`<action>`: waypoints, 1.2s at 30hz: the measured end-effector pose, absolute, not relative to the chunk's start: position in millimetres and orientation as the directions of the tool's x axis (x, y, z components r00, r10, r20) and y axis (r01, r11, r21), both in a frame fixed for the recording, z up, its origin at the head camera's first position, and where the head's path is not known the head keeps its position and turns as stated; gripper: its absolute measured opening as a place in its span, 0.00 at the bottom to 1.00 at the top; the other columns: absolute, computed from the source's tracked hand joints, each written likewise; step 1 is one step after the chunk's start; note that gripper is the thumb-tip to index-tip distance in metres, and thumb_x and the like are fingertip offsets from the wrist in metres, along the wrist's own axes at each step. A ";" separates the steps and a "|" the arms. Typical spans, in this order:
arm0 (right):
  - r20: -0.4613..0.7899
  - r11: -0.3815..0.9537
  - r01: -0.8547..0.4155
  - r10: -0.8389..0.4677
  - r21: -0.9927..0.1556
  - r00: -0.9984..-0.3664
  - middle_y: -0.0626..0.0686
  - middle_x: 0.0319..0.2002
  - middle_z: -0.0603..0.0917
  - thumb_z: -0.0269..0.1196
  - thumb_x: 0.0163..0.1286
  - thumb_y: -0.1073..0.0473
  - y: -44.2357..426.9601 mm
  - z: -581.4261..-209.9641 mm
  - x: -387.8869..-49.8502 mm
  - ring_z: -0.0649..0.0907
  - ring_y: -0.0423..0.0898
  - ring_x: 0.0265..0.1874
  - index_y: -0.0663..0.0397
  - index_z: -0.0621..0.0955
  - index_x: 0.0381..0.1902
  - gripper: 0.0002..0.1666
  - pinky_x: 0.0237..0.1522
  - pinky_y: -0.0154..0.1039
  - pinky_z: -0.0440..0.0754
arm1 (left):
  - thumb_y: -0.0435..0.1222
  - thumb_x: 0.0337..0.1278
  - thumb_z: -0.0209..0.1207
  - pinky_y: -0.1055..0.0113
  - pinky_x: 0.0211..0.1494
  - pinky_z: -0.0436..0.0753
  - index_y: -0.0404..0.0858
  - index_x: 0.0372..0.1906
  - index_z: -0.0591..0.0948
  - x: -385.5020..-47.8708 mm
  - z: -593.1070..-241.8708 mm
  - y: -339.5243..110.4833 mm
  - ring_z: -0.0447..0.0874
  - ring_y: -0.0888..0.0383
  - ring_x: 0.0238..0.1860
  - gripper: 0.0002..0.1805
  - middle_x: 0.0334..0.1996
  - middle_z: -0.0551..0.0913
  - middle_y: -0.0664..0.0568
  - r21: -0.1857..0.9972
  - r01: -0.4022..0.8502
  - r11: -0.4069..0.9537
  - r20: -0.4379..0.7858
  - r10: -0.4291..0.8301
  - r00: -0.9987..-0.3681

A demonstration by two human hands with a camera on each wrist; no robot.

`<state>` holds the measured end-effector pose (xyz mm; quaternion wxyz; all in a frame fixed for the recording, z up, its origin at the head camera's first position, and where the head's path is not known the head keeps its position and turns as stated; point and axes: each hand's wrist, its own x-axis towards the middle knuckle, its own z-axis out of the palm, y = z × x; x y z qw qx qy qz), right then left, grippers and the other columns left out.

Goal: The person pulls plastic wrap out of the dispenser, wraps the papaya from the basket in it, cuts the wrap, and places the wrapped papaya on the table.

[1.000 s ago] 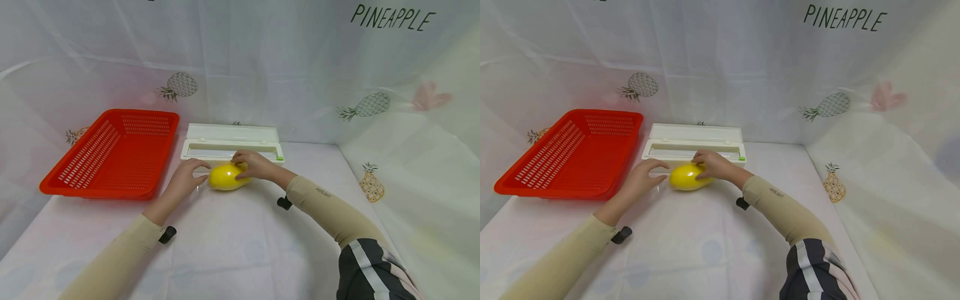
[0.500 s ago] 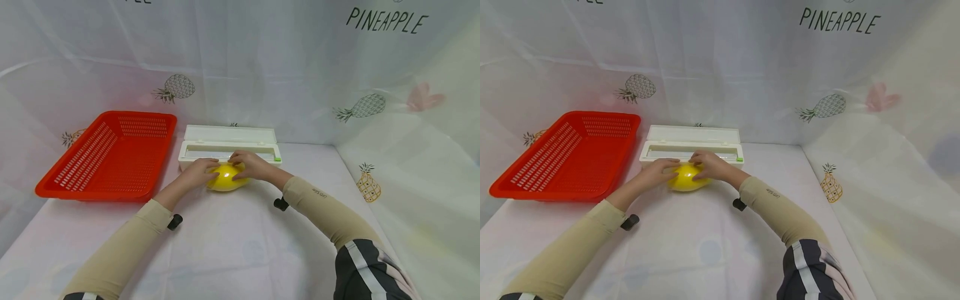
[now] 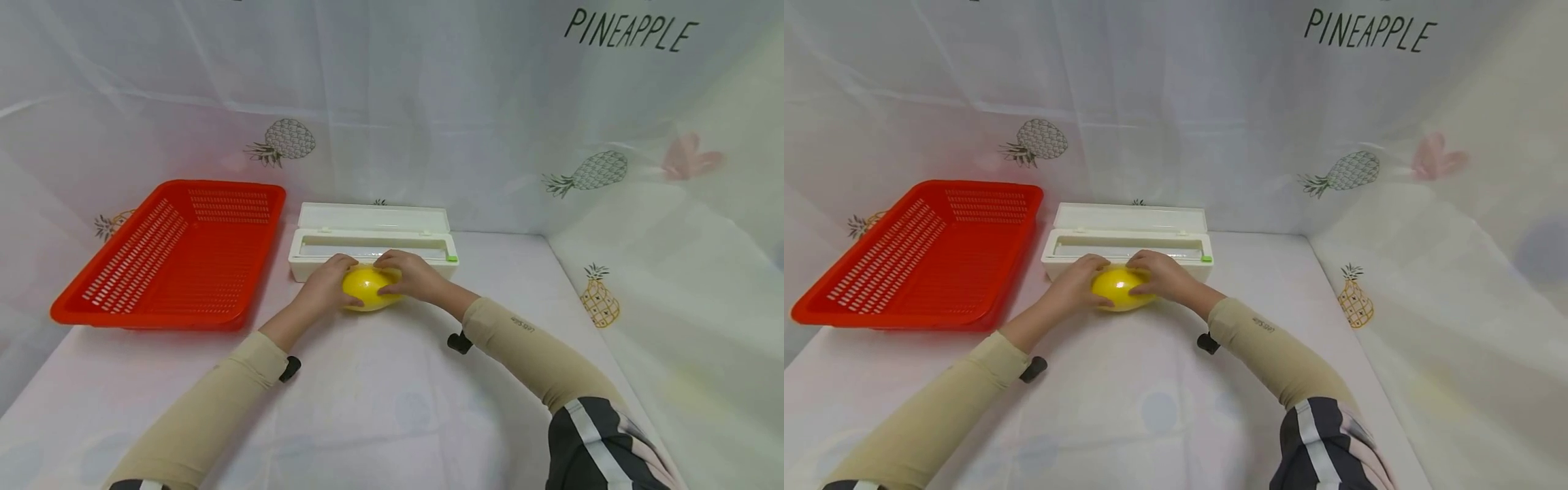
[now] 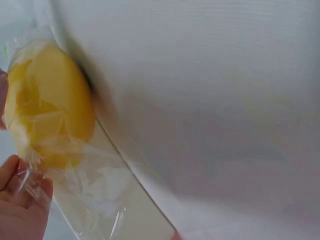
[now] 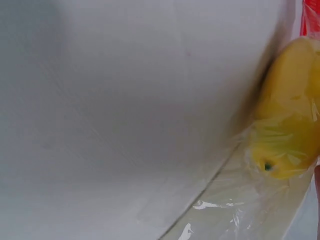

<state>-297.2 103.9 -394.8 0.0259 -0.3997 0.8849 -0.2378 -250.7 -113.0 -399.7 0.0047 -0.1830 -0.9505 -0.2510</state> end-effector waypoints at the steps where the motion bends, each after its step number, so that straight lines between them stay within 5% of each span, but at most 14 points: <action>1: 0.156 0.561 -0.696 -0.718 -0.448 -0.679 0.52 0.55 0.79 0.75 0.56 0.53 104.1 -396.2 -295.9 0.77 0.48 0.56 0.60 0.80 0.57 0.32 0.61 0.39 0.72 | 0.41 0.36 0.79 0.52 0.66 0.69 0.29 0.63 0.71 -250.2 -399.9 -111.7 0.71 0.43 0.60 0.45 0.61 0.71 0.40 0.481 0.341 0.807 0.103 0.335 -0.937; 9: 0.175 0.551 -0.721 -0.730 -0.420 -0.660 0.54 0.60 0.74 0.77 0.53 0.55 105.8 -405.4 -291.2 0.73 0.50 0.61 0.62 0.75 0.62 0.41 0.66 0.40 0.67 | 0.40 0.37 0.79 0.52 0.64 0.72 0.31 0.64 0.70 -248.1 -401.1 -106.9 0.73 0.43 0.56 0.46 0.61 0.68 0.41 0.481 0.288 0.828 0.100 0.275 -0.956; 26: 0.245 0.522 -0.711 -0.697 -0.472 -0.674 0.52 0.53 0.79 0.76 0.55 0.57 120.2 -393.1 -247.2 0.78 0.48 0.54 0.61 0.80 0.56 0.32 0.59 0.37 0.74 | 0.44 0.39 0.78 0.52 0.57 0.77 0.37 0.61 0.76 -215.5 -388.9 -103.4 0.79 0.47 0.54 0.40 0.61 0.72 0.48 0.590 0.249 0.768 0.071 0.257 -0.964; 36: 0.258 0.530 -0.667 -0.647 -0.523 -0.717 0.54 0.54 0.79 0.74 0.56 0.60 119.1 -405.8 -248.3 0.78 0.49 0.53 0.63 0.80 0.56 0.30 0.57 0.36 0.76 | 0.42 0.41 0.77 0.52 0.60 0.75 0.33 0.58 0.78 -222.7 -401.2 -96.5 0.76 0.47 0.56 0.36 0.60 0.75 0.44 0.545 0.287 0.788 0.116 0.268 -0.956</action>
